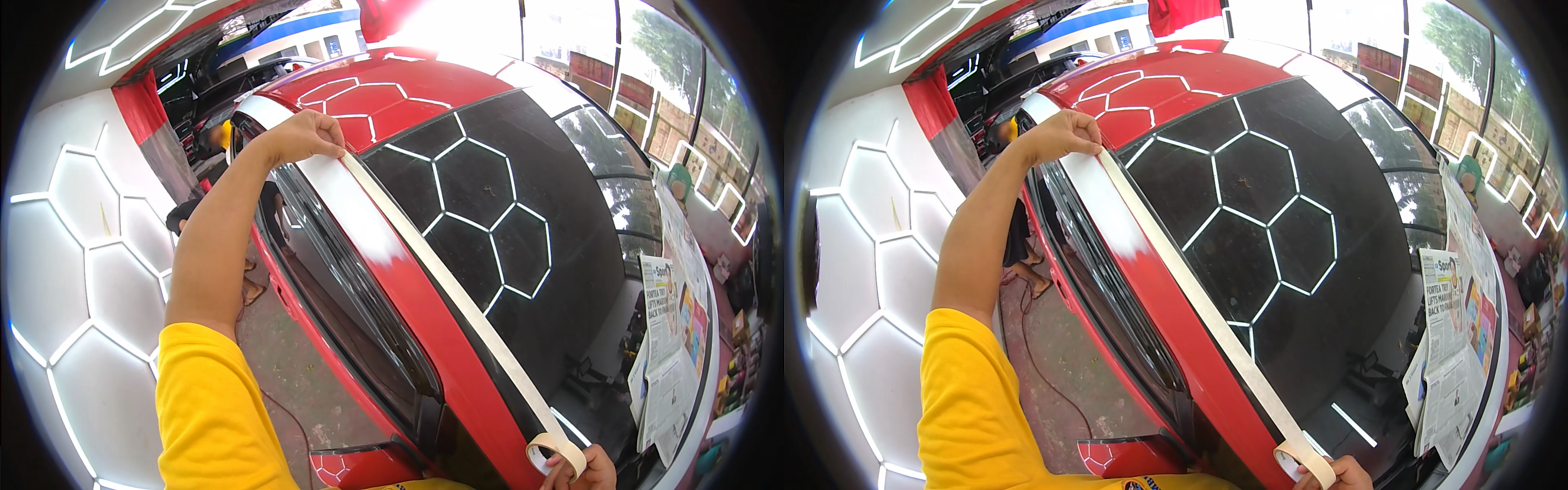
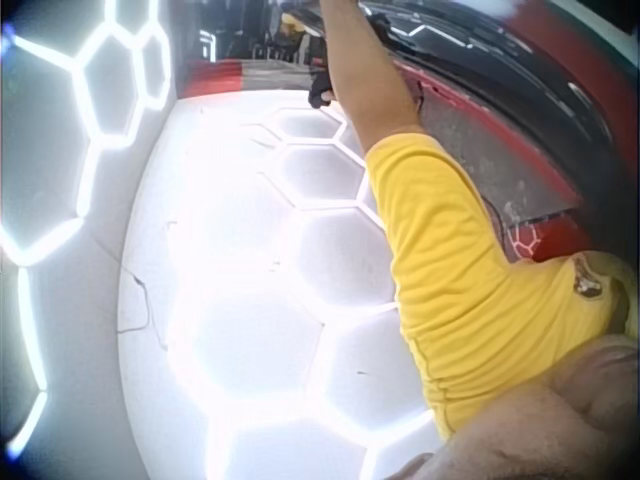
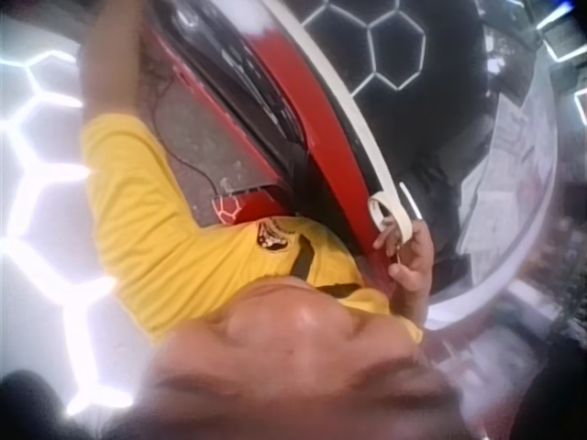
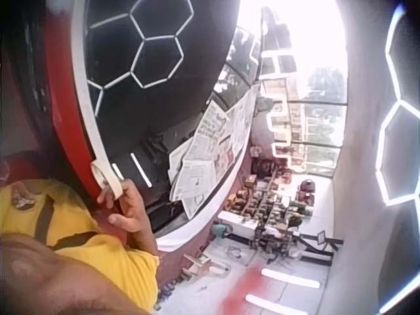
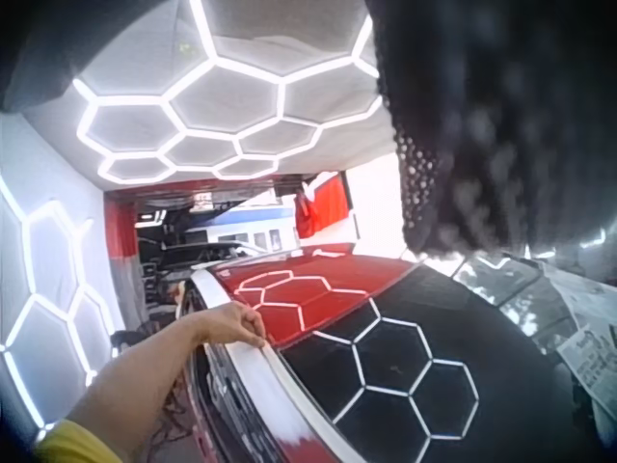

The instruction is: The person places sheets of newspaper over the windshield and rear window of a red car, securing them with masking tape. They then apply masking tape along the roofline and edges of the vehicle to protect the paint during a detailing process.

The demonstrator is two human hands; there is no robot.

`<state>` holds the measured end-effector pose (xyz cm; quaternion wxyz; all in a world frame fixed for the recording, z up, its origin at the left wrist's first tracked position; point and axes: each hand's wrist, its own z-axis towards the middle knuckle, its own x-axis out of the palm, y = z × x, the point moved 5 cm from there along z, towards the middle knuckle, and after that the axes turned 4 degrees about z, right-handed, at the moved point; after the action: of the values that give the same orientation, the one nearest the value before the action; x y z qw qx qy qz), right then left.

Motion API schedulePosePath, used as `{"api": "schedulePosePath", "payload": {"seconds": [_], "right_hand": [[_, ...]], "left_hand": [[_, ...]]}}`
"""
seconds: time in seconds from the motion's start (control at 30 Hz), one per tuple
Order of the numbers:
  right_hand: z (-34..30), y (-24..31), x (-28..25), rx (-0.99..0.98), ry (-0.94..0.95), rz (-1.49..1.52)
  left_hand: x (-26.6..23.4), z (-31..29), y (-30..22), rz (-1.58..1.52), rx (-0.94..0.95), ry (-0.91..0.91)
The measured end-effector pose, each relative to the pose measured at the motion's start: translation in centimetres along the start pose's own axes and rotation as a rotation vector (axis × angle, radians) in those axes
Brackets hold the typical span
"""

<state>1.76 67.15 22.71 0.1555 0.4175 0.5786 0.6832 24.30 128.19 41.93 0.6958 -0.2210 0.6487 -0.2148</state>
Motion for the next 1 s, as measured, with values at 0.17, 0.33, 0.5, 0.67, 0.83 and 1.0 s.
{"api": "schedulePosePath", "payload": {"seconds": [0.17,0.33,0.5,0.67,0.83,1.0], "right_hand": [[0.1,-0.2,0.1,0.010,0.010,0.007],[0.2,-0.3,-0.2,0.007,0.050,-0.022],[0.0,-0.4,-0.2,-0.038,0.059,-0.158],[0.1,0.0,-0.5,-0.027,-0.096,-0.438],[0.0,0.8,-0.3,-0.240,-0.130,-0.561],[-0.8,0.7,-0.5,-0.342,-0.283,-0.439]], "left_hand": [[-0.4,0.1,0.1,0.038,-0.005,0.020],[-0.2,0.2,-1.4,0.245,-0.070,-0.016],[-0.4,0.4,-2.5,0.374,-0.094,-0.013],[-0.3,-2.1,-3.6,0.670,0.019,-0.386],[-0.3,-4.7,-3.3,0.427,0.160,-0.538],[3.2,-7.4,-3.1,0.583,0.385,-0.486]]}}
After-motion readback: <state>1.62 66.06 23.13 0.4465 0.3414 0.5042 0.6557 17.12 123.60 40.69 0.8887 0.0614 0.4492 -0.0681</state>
